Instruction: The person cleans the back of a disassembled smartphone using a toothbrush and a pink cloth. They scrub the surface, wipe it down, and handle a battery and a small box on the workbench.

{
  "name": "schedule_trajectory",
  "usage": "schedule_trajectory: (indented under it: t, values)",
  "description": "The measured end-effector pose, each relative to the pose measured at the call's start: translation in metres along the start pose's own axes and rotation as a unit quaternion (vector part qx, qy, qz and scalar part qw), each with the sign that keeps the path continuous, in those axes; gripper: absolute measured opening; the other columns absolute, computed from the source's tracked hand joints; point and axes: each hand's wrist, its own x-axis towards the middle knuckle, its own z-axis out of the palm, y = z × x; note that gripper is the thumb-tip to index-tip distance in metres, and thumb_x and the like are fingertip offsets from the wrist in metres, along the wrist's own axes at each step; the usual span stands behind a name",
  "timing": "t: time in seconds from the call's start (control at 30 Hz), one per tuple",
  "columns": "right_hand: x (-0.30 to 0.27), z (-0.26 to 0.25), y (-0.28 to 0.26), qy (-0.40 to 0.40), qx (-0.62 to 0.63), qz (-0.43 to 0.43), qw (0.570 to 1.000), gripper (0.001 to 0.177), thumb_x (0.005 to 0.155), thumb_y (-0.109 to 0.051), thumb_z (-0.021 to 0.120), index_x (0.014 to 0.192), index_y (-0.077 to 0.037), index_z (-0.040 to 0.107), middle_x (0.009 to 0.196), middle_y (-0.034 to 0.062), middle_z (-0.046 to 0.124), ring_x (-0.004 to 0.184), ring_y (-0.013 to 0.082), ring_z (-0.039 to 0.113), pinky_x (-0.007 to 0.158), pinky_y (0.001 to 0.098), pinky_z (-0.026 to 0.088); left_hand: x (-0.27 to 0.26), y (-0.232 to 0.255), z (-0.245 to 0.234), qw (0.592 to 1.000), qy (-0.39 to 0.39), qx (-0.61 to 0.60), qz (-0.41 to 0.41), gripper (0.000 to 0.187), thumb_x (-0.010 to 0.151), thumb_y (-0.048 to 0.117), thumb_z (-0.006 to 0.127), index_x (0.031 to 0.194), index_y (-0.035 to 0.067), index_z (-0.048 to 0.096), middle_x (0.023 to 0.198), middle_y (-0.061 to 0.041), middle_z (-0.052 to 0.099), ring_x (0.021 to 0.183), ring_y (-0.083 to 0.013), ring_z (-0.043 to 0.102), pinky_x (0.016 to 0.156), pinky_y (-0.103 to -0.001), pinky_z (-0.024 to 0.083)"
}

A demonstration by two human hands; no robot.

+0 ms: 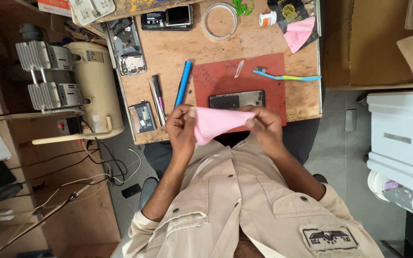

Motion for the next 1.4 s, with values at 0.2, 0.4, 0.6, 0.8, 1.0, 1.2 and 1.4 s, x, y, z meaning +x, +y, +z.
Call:
schedule_trajectory:
  t: [0.2,0.4,0.6,0.8,1.0,1.2,1.4]
  values:
    - [-0.031,-0.028,0.049,-0.103,0.006,0.241,0.965,0.039,0.083,-0.011,0.080,0.118,-0.002,0.067,0.108,0.0037,0.071,0.097,0.0078,0.065,0.084,0.0255,0.054,-0.017,0.002,0.000,0.961,-0.205,0.130,-0.135,0.011,0.100,0.006,0.067,0.107,-0.001,0.067,0.084,-0.001,0.070,0.076,-0.0063,0.062,0.066,-0.023,0.051]
    - [-0.041,-0.062,0.045,0.061,-0.297,0.100,0.948,0.010,0.093,-0.006,0.079,0.094,0.000,0.072,0.088,0.0082,0.071,0.081,0.0126,0.063,0.072,0.0283,0.052,0.002,0.021,0.003,0.868,-0.147,0.475,0.016,0.056,0.078,0.017,0.087,0.126,0.004,0.062,0.122,-0.017,0.069,0.115,-0.0339,0.065,0.100,-0.043,0.052]
    - [-0.017,-0.027,0.022,0.040,-0.600,-0.144,0.786,0.026,0.096,-0.001,0.065,0.121,0.003,0.068,0.144,0.0230,0.063,0.134,0.0373,0.063,0.112,0.0444,0.053,0.030,0.005,0.005,0.840,-0.178,0.498,0.118,0.099,0.062,0.022,0.093,0.146,0.003,0.045,0.151,-0.022,0.050,0.145,-0.0374,0.040,0.122,-0.051,0.027]
    - [0.001,0.005,0.040,-0.049,-0.690,-0.145,0.707,0.060,0.095,-0.016,0.066,0.145,0.013,0.050,0.158,0.0285,0.041,0.147,0.0483,0.038,0.119,0.0569,0.033,0.035,-0.021,-0.004,0.851,-0.177,0.475,0.137,0.086,0.072,0.026,0.087,0.145,0.005,0.047,0.147,-0.016,0.057,0.146,-0.0344,0.046,0.128,-0.053,0.024]
    - [-0.003,-0.006,0.049,-0.145,-0.682,-0.161,0.699,0.050,0.096,-0.002,0.058,0.146,0.005,0.056,0.161,0.0192,0.048,0.151,0.0342,0.046,0.124,0.0478,0.038,0.032,-0.034,-0.005,0.850,-0.146,0.475,0.177,0.074,0.087,0.046,0.074,0.143,0.006,0.049,0.147,-0.018,0.057,0.143,-0.0354,0.051,0.130,-0.054,0.023]
    - [-0.010,-0.054,0.030,-0.082,-0.691,-0.166,0.699,0.034,0.104,-0.004,0.058,0.137,0.002,0.057,0.154,0.0169,0.051,0.146,0.0320,0.050,0.122,0.0519,0.039,0.030,-0.038,-0.007,0.859,-0.140,0.462,0.172,0.072,0.091,0.054,0.068,0.143,0.007,0.050,0.147,-0.018,0.058,0.143,-0.0353,0.052,0.130,-0.056,0.024]
    - [-0.004,-0.009,0.049,-0.034,-0.659,-0.202,0.724,0.042,0.105,-0.003,0.059,0.144,0.009,0.053,0.156,0.0288,0.045,0.148,0.0430,0.044,0.121,0.0520,0.039,0.028,-0.038,-0.007,0.860,-0.152,0.453,0.179,0.072,0.091,0.051,0.069,0.144,0.006,0.049,0.147,-0.018,0.058,0.144,-0.0353,0.052,0.130,-0.056,0.024]
